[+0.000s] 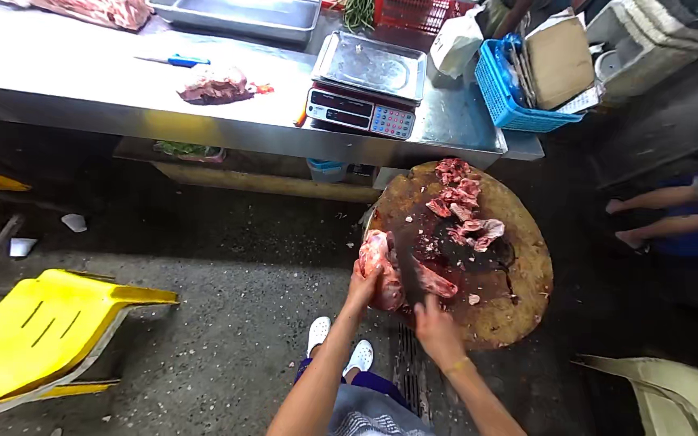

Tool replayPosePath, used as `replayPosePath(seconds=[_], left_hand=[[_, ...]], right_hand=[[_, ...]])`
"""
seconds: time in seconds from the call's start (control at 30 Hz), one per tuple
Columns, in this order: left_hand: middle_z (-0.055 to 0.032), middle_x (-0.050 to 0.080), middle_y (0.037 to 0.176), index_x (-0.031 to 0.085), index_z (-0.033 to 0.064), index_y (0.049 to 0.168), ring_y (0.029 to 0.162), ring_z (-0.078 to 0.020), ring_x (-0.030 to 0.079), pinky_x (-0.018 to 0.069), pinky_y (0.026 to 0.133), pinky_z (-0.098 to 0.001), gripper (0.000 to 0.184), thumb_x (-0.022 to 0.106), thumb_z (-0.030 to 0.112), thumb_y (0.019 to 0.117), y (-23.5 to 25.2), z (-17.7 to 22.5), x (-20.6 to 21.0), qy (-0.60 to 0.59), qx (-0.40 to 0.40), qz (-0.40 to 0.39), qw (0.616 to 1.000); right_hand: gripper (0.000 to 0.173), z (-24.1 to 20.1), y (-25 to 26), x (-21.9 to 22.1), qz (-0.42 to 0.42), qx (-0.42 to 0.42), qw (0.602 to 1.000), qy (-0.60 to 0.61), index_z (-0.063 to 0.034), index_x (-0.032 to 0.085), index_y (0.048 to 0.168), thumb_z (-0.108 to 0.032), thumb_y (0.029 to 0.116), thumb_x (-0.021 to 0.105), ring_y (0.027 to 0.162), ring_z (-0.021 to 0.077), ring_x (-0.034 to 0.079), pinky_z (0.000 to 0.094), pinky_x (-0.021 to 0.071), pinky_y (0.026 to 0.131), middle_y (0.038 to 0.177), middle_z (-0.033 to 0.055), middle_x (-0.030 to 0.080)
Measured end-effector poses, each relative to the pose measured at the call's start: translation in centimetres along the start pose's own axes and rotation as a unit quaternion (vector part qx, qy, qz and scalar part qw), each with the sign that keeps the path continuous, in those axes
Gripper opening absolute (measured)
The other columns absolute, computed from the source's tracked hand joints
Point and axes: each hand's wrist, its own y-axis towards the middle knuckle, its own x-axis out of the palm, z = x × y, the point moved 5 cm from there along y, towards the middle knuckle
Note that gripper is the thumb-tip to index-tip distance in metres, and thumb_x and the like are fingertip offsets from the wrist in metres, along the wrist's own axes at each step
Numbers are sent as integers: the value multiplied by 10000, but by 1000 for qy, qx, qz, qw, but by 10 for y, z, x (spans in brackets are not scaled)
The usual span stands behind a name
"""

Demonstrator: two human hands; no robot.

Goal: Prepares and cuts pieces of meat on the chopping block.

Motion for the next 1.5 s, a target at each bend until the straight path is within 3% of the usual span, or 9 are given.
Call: replayPosePath(seconds=[0.2,0.4,0.77,0.9,1.07,1.17,1.23,1.33,1.5], left_hand=[[-334,384,1524,92,74,1643,1339,-450,502,471,1079,-563,1288,887,513,730,-2,20,11,263,-46,93,959],[-278,480,1462,114,93,1632,1304,-359,553,500,1062,-527,1198,861,288,715,20,3,-5,229,-29,26,973],[-319,349,1563,114,89,1648,1401,-413,446,425,1126,-560,904,660,364,982,-3,-14,-5,41,-21,37,998],[-321,367,1549,125,88,1645,1384,-416,468,438,1119,-562,870,651,325,994,-7,-13,-2,25,-21,38,999],[-328,325,1573,130,91,1649,1404,-425,441,422,1131,-559,881,670,291,982,-4,-12,-5,12,-37,37,999],[-330,300,1584,119,97,1650,1418,-428,422,413,1138,-561,892,664,318,980,-3,-16,-7,10,-41,32,999],[-328,306,1582,113,98,1650,1414,-428,426,415,1135,-565,883,652,316,986,-2,-16,-9,8,-42,28,999],[-328,342,1564,130,65,1641,1409,-427,433,407,1138,-571,867,653,299,991,-1,-17,-12,12,-37,20,999],[-302,470,1476,171,66,1623,1321,-386,538,477,1081,-555,967,763,309,898,5,-18,-12,-12,-40,29,999]], right_hand=[[468,31,11,24,-201,96,972,-76,-48,491,1456,-328,1081,471,1039,418,700,595,539,911,1085,245,710],[538,70,24,26,-189,126,973,29,-79,512,1480,-383,1040,575,1154,394,664,605,487,1014,1213,229,693],[437,13,8,-51,92,-32,984,148,-14,707,1168,-392,1022,543,608,210,660,484,578,600,745,93,684],[315,-72,1,-161,258,-190,908,270,86,573,1145,-211,1046,540,576,74,628,294,594,531,744,-4,636],[151,-140,-6,-226,350,-372,757,406,-70,432,1155,-200,1084,459,520,161,617,367,590,497,677,-24,609],[214,-96,-11,-132,287,-273,863,312,-37,543,1035,-246,1059,512,512,93,610,304,584,505,622,-41,601],[392,-27,-6,-35,111,-108,985,80,93,644,1159,-261,1036,529,622,289,688,475,599,624,713,168,672],[476,32,3,19,-169,79,979,-77,-64,530,1456,-330,1062,520,1048,442,694,638,525,921,1109,257,711],[406,-2,14,-45,-55,-7,998,-11,-93,644,1352,-332,1042,534,910,391,729,644,551,822,988,203,743]])
